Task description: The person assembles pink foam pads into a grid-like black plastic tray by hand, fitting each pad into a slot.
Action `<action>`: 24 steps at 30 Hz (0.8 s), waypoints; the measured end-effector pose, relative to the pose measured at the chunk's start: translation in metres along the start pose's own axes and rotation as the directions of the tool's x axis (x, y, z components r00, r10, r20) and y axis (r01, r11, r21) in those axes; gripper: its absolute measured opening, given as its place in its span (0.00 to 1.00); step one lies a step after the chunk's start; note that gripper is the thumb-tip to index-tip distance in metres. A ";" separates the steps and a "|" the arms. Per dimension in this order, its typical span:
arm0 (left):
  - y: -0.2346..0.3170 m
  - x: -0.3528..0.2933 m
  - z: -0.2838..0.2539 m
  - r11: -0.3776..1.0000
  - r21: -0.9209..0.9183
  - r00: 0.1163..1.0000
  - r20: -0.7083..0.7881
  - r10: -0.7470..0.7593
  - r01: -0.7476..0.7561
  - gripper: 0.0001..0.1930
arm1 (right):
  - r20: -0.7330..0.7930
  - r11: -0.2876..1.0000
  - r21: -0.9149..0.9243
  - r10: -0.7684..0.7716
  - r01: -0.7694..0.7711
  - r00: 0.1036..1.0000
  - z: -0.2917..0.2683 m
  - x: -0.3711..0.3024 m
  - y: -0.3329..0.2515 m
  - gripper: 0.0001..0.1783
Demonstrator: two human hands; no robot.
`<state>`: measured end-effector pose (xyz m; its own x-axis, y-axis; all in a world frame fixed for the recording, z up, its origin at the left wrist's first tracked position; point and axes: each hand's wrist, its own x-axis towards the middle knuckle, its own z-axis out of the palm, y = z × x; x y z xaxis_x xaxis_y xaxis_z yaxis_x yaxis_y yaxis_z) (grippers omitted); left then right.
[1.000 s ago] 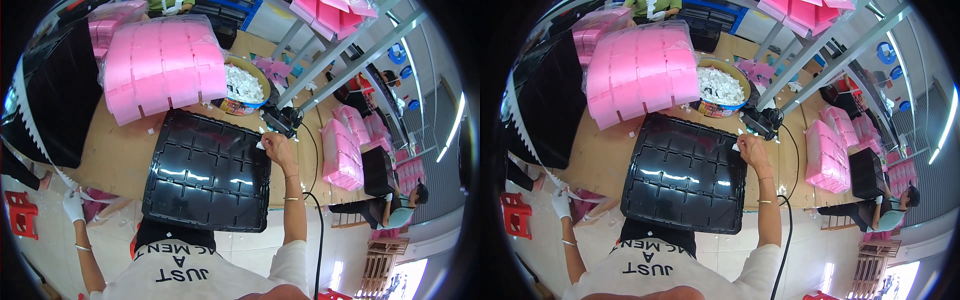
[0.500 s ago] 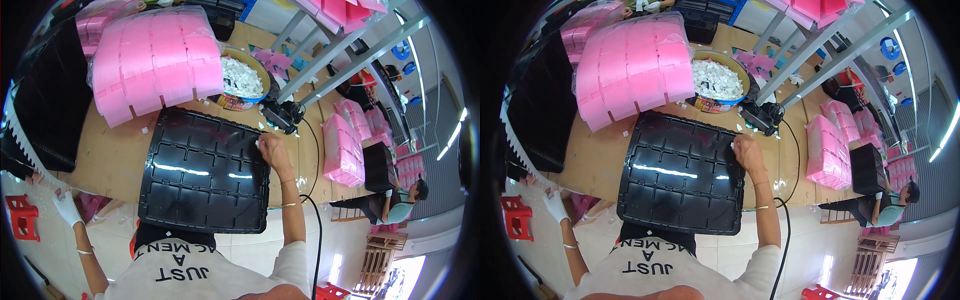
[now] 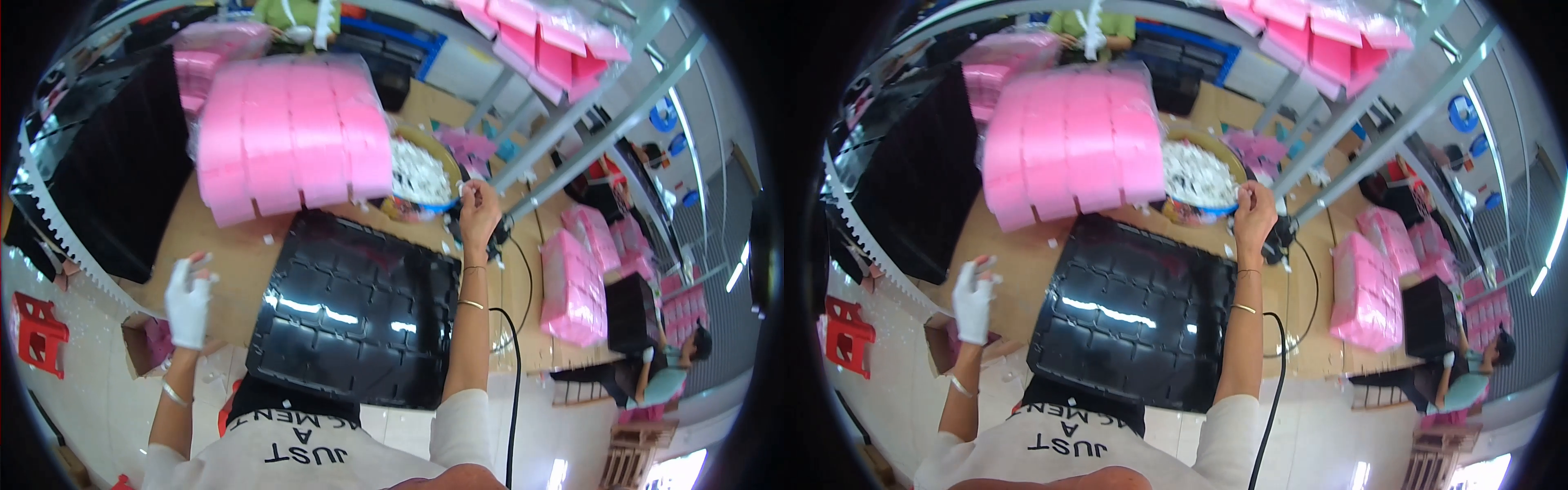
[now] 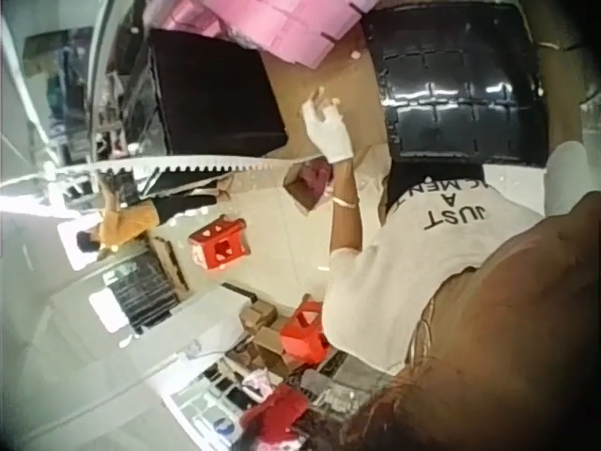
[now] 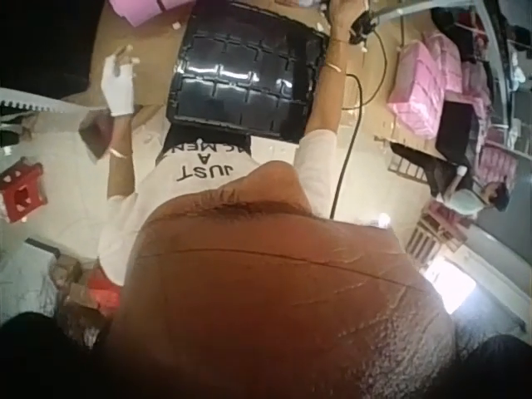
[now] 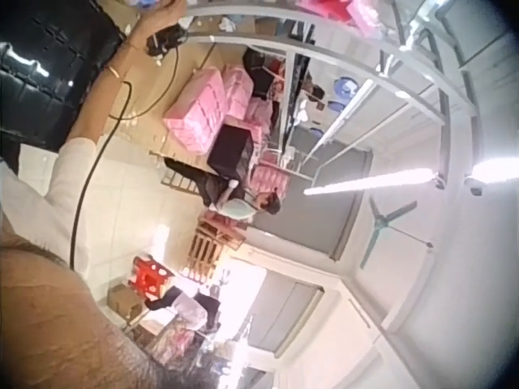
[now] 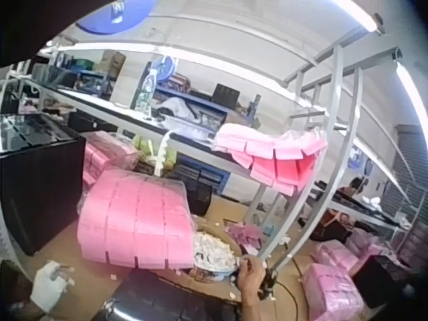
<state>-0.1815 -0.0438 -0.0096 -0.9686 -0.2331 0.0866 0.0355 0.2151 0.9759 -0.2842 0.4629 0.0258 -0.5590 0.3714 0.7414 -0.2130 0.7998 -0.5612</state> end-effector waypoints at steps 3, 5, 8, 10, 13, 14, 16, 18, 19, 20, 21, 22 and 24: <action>-0.038 0.047 0.025 0.995 -0.096 1.000 -0.002 -0.006 0.005 0.17 | 0.003 0.991 -0.120 -0.057 0.057 0.998 0.048 0.012 0.037 0.05; -0.055 0.068 0.031 0.994 -0.006 0.979 -0.170 0.110 -0.113 0.21 | 0.019 0.972 -0.221 -0.078 0.080 0.997 0.074 0.015 0.051 0.06; -0.056 0.085 0.031 0.989 0.023 0.960 -0.235 0.149 -0.148 0.22 | 0.039 0.978 -0.207 0.046 -0.037 0.998 0.098 0.007 0.060 0.06; -0.048 0.091 0.030 0.991 -0.057 0.967 -0.234 0.102 -0.118 0.19 | 0.061 0.983 -0.165 0.092 -0.080 0.994 0.101 0.006 0.065 0.04; -0.034 0.098 0.024 0.984 -0.176 0.990 -0.137 -0.012 -0.012 0.13 | 0.086 0.990 -0.137 0.050 -0.038 0.995 0.094 0.004 0.073 0.04; -0.029 0.097 0.022 0.977 -0.204 0.996 -0.048 -0.075 0.064 0.10 | 0.071 0.991 -0.133 0.045 -0.035 0.996 0.092 0.002 0.076 0.04; -0.026 0.099 0.025 0.982 -0.186 0.995 -0.091 -0.051 0.033 0.07 | 0.082 0.981 -0.169 0.108 -0.093 0.991 0.094 0.002 0.062 0.06; -0.031 0.104 0.032 0.992 -0.120 0.975 -0.221 0.023 -0.051 0.06 | 0.075 0.961 -0.224 0.181 -0.160 0.981 0.086 0.002 0.052 0.08; -0.032 0.105 0.031 0.992 -0.117 0.978 -0.205 0.019 -0.044 0.06 | 0.076 0.991 -0.100 0.094 -0.087 0.993 0.084 -0.001 0.044 0.10; -0.034 0.108 0.029 0.986 -0.168 0.993 -0.116 -0.034 0.014 0.05 | 0.064 1.000 0.021 0.010 -0.012 0.998 0.082 -0.002 0.038 0.12; -0.034 0.110 0.030 0.974 -0.213 0.996 -0.017 -0.085 0.079 0.05 | 0.243 0.967 0.207 0.097 -0.150 0.965 0.079 0.000 0.032 0.13; -0.032 0.109 0.031 0.974 -0.205 0.995 0.012 -0.095 0.096 0.05 | 0.426 0.879 0.357 0.149 -0.316 0.893 0.077 0.000 0.023 0.13; -0.030 0.105 0.022 0.970 -0.235 0.996 -0.037 -0.078 0.068 0.05 | 0.543 0.890 0.368 0.027 -0.267 0.839 0.084 -0.005 -0.037 0.12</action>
<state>-0.2898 -0.0543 -0.0343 -0.9586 -0.2843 0.0173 0.0269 -0.0298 0.9992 -0.3406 0.3922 0.0122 -0.9100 0.0770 0.4073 -0.3358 0.4393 -0.8332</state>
